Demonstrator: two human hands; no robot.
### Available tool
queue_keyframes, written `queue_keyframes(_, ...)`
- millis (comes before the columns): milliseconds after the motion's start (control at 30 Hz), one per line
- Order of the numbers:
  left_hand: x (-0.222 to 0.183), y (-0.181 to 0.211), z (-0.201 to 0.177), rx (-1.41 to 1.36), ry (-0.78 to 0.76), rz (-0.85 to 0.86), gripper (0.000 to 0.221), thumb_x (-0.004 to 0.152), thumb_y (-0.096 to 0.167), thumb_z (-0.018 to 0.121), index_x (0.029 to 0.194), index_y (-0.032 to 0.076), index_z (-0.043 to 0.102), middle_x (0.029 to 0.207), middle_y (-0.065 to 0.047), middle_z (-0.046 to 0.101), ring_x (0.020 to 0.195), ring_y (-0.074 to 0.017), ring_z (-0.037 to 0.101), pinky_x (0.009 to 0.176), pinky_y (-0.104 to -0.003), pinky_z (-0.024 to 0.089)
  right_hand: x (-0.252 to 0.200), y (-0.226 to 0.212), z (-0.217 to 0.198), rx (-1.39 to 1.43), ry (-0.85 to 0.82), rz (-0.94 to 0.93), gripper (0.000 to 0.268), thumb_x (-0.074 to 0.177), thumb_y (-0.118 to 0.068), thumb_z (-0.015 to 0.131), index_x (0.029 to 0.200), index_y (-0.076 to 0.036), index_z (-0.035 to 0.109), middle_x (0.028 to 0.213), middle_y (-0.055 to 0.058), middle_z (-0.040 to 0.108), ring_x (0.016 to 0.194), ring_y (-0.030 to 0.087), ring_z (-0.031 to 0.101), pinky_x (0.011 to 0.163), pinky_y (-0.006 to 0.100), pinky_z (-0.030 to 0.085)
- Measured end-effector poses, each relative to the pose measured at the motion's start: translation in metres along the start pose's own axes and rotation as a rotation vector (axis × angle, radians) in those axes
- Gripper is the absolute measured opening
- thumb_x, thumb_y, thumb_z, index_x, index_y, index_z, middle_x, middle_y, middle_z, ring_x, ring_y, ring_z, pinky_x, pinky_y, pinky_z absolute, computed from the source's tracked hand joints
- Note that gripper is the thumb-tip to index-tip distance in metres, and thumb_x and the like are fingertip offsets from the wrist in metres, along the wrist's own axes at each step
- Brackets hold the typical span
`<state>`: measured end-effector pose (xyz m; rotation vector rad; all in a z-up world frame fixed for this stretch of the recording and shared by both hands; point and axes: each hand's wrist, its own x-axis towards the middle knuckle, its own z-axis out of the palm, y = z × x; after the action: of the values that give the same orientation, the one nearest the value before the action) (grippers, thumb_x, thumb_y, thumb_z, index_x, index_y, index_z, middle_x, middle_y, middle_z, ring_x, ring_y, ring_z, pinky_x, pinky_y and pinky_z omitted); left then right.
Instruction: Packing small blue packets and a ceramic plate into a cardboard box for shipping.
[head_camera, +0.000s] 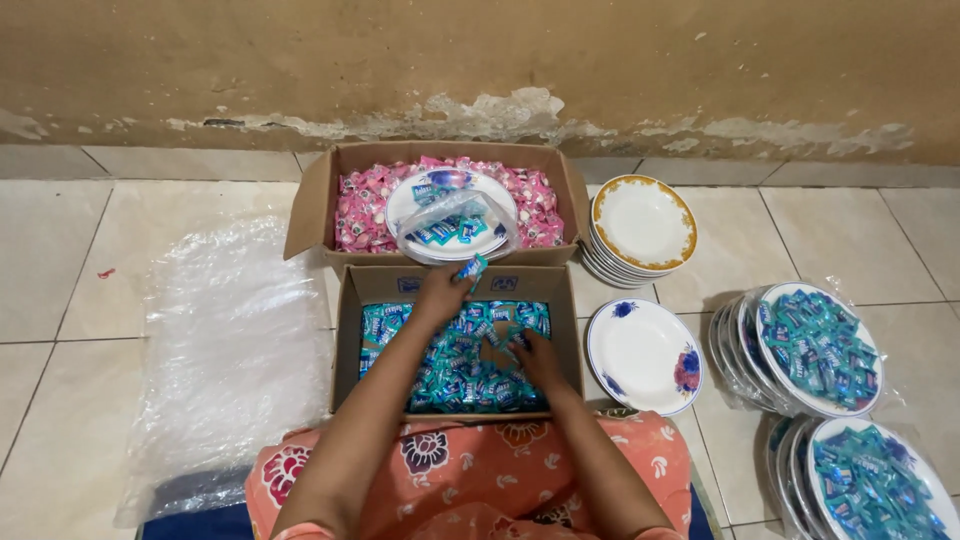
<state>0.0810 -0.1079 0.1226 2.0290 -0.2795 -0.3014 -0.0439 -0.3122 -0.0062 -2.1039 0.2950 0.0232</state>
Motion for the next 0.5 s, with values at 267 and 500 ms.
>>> queue_keyframes(267, 0.085, -0.044, 0.006, 0.280, -0.066, -0.201, 0.070, 0.095, 0.032, 0.064, 0.160, 0.017, 0.041, 0.158, -0.028, 0.035, 0.139, -0.0471, 0.048, 0.112, -0.056, 0.044, -0.006, -0.018, -0.012, 0.008, 0.009, 0.022, 0.031, 0.094, -0.038, 0.071, 0.087, -0.007, 0.065, 0.063, 0.016, 0.063, 0.066, 0.031, 0.067, 0.062, 0.042, 0.045)
queue_keyframes(500, 0.038, -0.027, -0.021, 0.091, -0.063, -0.024, 0.066, 0.096, 0.014, 0.060, 0.158, 0.006, 0.042, 0.163, -0.032, 0.029, 0.150, -0.0476, 0.032, 0.124, -0.053, 0.029, -0.009, -0.027, -0.013, 0.137, -0.015, 0.009, 0.030, 0.100, -0.031, 0.066, 0.095, -0.002, 0.066, 0.068, 0.016, 0.066, 0.061, 0.024, 0.068, 0.062, 0.038, 0.050)
